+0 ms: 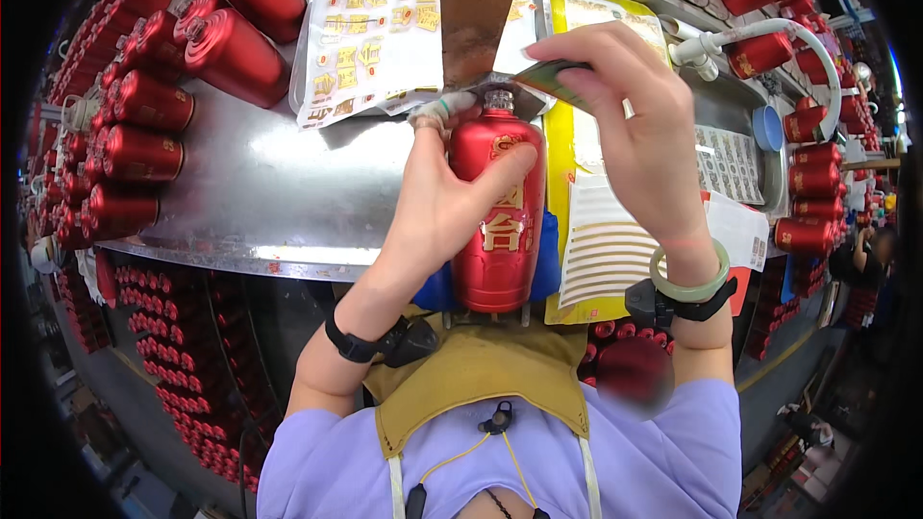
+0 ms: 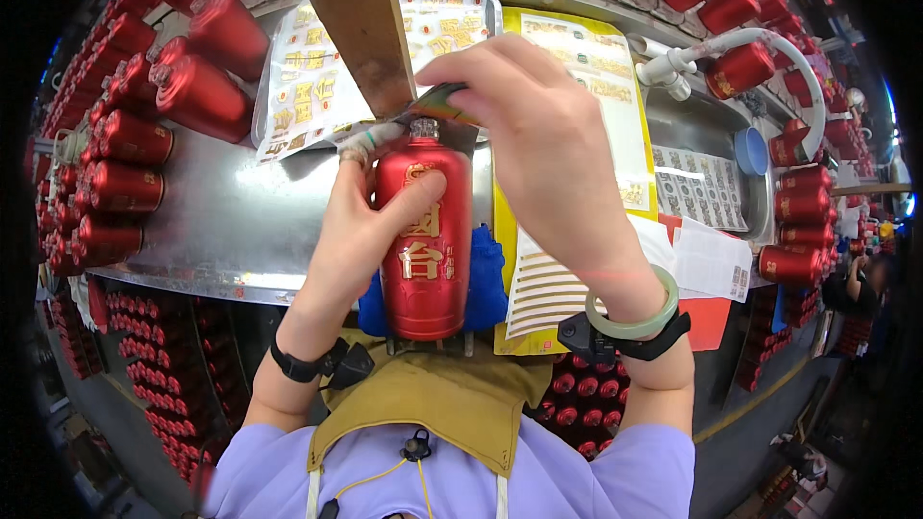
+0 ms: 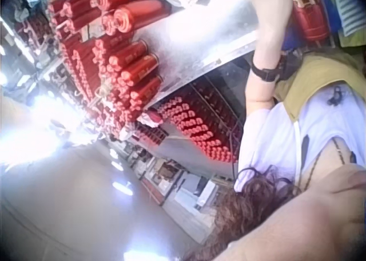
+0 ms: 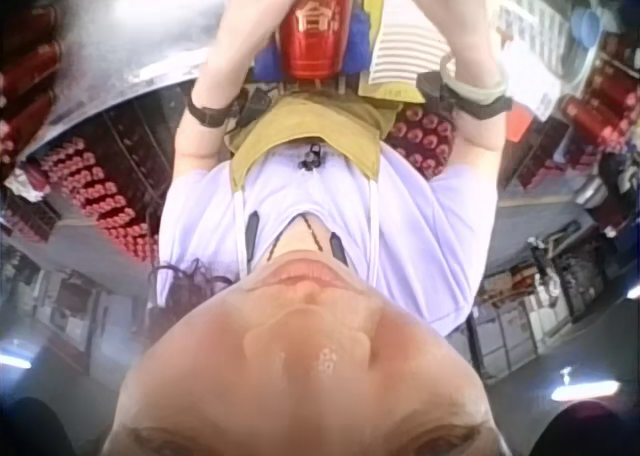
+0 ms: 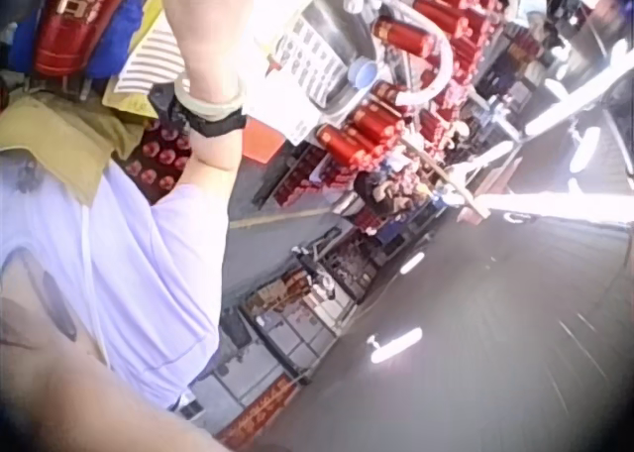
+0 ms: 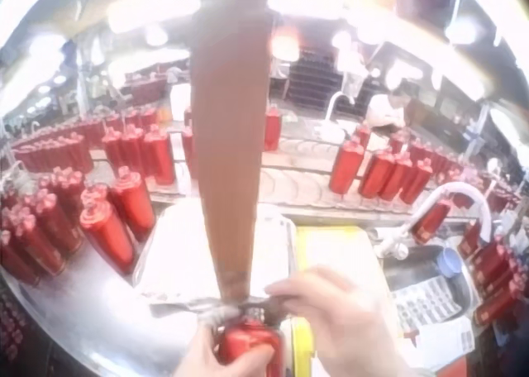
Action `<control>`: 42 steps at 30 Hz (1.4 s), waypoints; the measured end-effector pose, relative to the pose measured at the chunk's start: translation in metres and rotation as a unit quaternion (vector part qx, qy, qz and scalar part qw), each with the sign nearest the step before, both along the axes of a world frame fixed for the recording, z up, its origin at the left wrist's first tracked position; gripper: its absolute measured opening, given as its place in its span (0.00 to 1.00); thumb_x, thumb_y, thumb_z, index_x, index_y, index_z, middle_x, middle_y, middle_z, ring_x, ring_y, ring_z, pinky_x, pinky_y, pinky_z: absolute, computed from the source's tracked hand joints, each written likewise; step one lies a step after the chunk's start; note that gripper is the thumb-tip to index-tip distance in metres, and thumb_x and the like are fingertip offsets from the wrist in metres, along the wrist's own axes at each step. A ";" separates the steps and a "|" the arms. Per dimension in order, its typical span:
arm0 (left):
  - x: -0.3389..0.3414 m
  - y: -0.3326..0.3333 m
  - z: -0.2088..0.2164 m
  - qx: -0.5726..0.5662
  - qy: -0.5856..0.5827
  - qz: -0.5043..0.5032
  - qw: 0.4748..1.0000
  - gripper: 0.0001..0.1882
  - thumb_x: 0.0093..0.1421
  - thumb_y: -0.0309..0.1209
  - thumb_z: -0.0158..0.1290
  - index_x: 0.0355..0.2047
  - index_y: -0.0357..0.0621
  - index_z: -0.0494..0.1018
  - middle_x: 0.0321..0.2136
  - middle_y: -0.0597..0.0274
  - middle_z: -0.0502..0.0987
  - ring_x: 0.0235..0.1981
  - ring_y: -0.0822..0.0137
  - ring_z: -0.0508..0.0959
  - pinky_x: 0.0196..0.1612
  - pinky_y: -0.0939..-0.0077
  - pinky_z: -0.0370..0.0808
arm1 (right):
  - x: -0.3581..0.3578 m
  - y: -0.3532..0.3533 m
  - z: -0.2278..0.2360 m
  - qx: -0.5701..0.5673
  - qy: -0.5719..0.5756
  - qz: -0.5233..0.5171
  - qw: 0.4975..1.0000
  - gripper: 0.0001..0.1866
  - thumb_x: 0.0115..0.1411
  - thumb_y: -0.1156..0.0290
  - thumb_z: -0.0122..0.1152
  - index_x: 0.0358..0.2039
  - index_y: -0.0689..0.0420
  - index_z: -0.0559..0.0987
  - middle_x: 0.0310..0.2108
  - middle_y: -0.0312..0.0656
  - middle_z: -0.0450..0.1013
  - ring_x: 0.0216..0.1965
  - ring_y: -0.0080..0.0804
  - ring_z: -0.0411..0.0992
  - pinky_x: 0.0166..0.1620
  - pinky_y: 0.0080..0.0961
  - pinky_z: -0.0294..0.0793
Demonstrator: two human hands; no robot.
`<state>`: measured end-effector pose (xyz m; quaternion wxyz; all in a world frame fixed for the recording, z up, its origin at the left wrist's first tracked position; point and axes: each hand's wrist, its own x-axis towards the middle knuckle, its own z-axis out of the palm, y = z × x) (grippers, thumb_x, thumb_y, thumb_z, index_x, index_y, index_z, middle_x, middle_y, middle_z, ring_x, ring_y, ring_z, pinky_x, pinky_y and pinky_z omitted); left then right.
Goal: The recorder is applying decorative gold and red stickers to red cylindrical canisters at an assembly workstation.
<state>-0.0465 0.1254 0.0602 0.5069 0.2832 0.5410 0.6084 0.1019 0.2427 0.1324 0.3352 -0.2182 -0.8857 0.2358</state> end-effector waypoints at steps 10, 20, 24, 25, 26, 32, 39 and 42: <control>-0.009 -0.025 0.002 0.002 -0.068 0.000 0.998 0.38 0.66 0.32 0.61 0.68 0.33 0.53 0.60 0.49 0.66 0.60 0.62 0.72 0.62 0.66 0.71 | -0.011 0.002 -0.004 0.198 -0.077 -0.015 0.977 0.13 0.56 0.80 0.58 0.41 0.56 0.83 0.35 0.41 0.76 0.42 0.43 0.74 0.44 0.37 0.75; 0.001 -0.055 -0.002 -0.003 -0.101 -0.045 0.994 0.40 0.69 0.33 0.58 0.73 0.36 0.49 0.63 0.47 0.68 0.62 0.64 0.72 0.65 0.66 0.69 | 0.033 -0.079 -0.056 -0.466 0.049 -0.087 0.879 0.37 0.62 0.56 0.73 0.63 0.64 0.67 0.36 0.36 0.75 0.38 0.21 0.70 0.44 0.21 0.72; 0.004 -0.056 0.000 0.007 -0.062 -0.051 0.997 0.48 0.61 0.24 0.65 0.74 0.38 0.46 0.63 0.47 0.68 0.60 0.63 0.74 0.63 0.65 0.73 | 0.037 -0.091 -0.083 -0.478 0.050 -0.090 0.872 0.42 0.61 0.59 0.74 0.67 0.65 0.63 0.41 0.40 0.76 0.42 0.24 0.72 0.48 0.23 0.74; 0.003 -0.056 0.000 0.007 -0.064 -0.056 0.996 0.48 0.61 0.24 0.65 0.73 0.38 0.46 0.62 0.47 0.68 0.60 0.63 0.74 0.63 0.65 0.73 | 0.036 -0.092 -0.077 -0.515 0.062 -0.080 0.851 0.43 0.61 0.60 0.74 0.68 0.65 0.62 0.44 0.43 0.76 0.45 0.26 0.73 0.51 0.25 0.74; 0.003 -0.057 0.000 0.008 -0.066 -0.062 0.996 0.47 0.61 0.24 0.65 0.73 0.38 0.47 0.62 0.47 0.69 0.60 0.63 0.75 0.62 0.65 0.74 | 0.036 -0.093 -0.074 -0.551 0.074 -0.069 0.828 0.43 0.61 0.61 0.74 0.69 0.66 0.61 0.48 0.45 0.76 0.49 0.27 0.74 0.53 0.26 0.74; 0.001 -0.056 -0.001 0.018 -0.101 -0.056 0.993 0.46 0.61 0.24 0.65 0.72 0.38 0.49 0.60 0.49 0.71 0.59 0.64 0.75 0.61 0.66 0.74 | 0.039 -0.084 -0.069 -0.508 0.038 -0.068 0.858 0.41 0.61 0.61 0.74 0.66 0.68 0.65 0.52 0.48 0.75 0.53 0.29 0.73 0.57 0.27 0.72; 0.005 -0.050 0.000 -0.007 -0.146 -0.033 0.989 0.44 0.61 0.26 0.66 0.71 0.36 0.51 0.60 0.50 0.70 0.60 0.65 0.74 0.62 0.66 0.74 | 0.011 -0.058 -0.058 -0.448 0.051 -0.103 0.886 0.41 0.57 0.56 0.75 0.62 0.69 0.68 0.50 0.51 0.77 0.51 0.31 0.75 0.54 0.28 0.75; 0.007 -0.052 -0.005 0.001 -0.011 -0.053 0.999 0.44 0.61 0.26 0.66 0.71 0.36 0.51 0.60 0.50 0.70 0.60 0.65 0.74 0.61 0.66 0.74 | 0.010 -0.057 -0.058 -0.447 0.032 -0.098 0.889 0.43 0.56 0.56 0.76 0.63 0.68 0.67 0.49 0.52 0.77 0.48 0.32 0.77 0.53 0.28 0.76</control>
